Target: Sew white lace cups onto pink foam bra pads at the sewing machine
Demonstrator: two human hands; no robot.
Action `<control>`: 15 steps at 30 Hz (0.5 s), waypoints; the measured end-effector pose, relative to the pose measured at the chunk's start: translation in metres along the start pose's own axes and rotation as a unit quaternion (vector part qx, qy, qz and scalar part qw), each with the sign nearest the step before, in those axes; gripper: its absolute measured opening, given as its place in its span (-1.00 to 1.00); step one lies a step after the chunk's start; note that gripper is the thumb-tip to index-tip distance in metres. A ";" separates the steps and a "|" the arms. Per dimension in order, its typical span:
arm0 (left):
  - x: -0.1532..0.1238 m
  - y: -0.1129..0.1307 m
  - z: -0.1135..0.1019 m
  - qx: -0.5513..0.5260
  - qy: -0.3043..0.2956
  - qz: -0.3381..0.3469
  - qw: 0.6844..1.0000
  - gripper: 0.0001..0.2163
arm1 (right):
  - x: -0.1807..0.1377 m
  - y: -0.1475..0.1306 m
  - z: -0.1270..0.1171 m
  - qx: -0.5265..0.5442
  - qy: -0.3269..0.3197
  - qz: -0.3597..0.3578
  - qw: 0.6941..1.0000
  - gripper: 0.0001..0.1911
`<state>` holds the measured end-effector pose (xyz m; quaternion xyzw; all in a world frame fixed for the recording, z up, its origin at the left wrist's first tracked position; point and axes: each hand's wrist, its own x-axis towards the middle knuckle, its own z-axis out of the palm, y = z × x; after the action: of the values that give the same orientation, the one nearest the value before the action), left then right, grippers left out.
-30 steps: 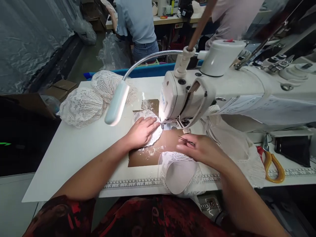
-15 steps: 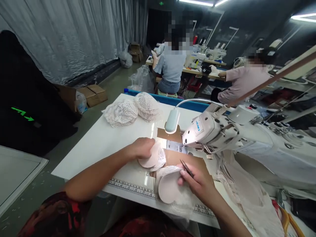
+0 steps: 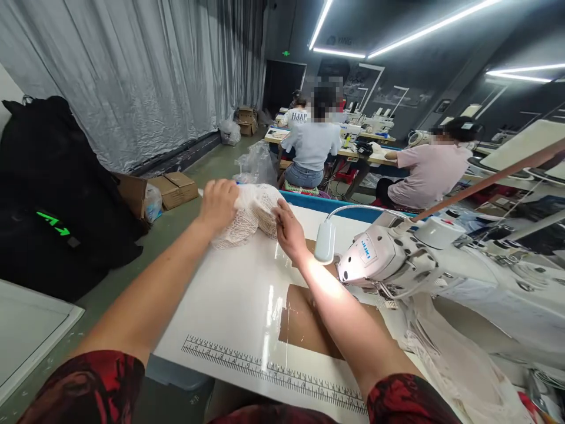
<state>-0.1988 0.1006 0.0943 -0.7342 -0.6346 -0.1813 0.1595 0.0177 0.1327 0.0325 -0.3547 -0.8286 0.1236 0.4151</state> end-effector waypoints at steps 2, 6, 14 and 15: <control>-0.005 -0.001 0.022 -0.011 -0.069 0.010 0.997 -0.63 | -0.005 0.018 0.004 -0.028 -0.051 0.023 0.998 -0.58; -0.020 -0.003 0.047 -0.030 -0.100 0.001 0.995 -0.39 | -0.046 0.031 -0.006 -0.039 -0.103 0.026 0.994 -0.54; -0.025 -0.012 0.039 0.003 -0.108 0.008 0.994 -0.39 | -0.154 -0.006 -0.098 -0.078 -0.209 0.032 0.974 -0.47; -0.028 -0.014 0.039 -0.002 -0.105 0.007 0.994 -0.40 | -0.168 -0.010 -0.112 -0.095 -0.208 0.052 0.972 -0.49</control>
<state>-0.2137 0.0965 0.0472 -0.7541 -0.6421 -0.1030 0.0920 0.1679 -0.0003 0.0065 -0.4016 -0.8851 0.1372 0.1909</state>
